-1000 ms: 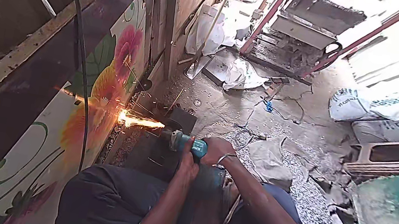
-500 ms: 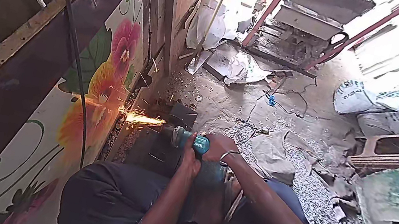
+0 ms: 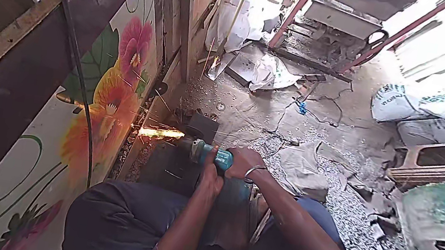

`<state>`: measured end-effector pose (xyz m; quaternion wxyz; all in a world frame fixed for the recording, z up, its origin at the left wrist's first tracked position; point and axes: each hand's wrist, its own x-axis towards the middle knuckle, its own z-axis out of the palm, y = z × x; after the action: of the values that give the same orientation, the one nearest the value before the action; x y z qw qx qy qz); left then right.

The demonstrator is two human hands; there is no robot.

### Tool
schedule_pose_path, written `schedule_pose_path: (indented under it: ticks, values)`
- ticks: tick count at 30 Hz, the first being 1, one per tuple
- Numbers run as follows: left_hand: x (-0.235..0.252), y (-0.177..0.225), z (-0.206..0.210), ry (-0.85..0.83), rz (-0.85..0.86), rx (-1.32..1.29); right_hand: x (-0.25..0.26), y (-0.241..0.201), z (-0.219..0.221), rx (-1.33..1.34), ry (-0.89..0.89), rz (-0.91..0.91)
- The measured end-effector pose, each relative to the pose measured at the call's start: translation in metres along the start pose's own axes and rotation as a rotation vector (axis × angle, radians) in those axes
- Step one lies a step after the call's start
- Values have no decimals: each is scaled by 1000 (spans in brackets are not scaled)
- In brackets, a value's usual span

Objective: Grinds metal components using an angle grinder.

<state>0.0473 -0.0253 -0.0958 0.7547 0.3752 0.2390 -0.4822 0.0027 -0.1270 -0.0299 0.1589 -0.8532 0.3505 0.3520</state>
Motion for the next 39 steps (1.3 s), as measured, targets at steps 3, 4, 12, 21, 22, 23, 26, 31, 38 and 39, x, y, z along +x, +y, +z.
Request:
schedule_pose_path:
  ticks: [3, 4, 12, 21, 22, 23, 26, 31, 38, 39]
  values:
    - [1, 0, 0, 0, -3, -13, 3, 1, 0, -8, -4, 0]
    - [2, 0, 1, 1, -3, -16, 5, 1, 0, -10, -3, 0]
    - [3, 6, 1, -10, 23, -18, 13, -3, -4, -16, -3, -16]
    - [-1, -4, 0, -28, 5, -3, -2, 4, 1, 7, 1, -16]
    - [-1, -3, 0, -34, 1, -6, -2, 4, 1, 5, 1, -11]
    - [0, -3, 0, -41, 0, -8, -1, 3, 0, 5, -2, -9]
    - [1, 1, 0, -38, 3, -15, 2, 0, -3, 8, -9, -16]
    - [1, 6, 3, -5, 24, -12, 6, -3, -6, 13, -2, -46]
    - [0, 0, -1, -22, 22, 52, -2, 2, 0, 66, -8, -39]
    - [0, -1, 0, -26, 27, 56, -3, 3, -1, 71, -10, -33]
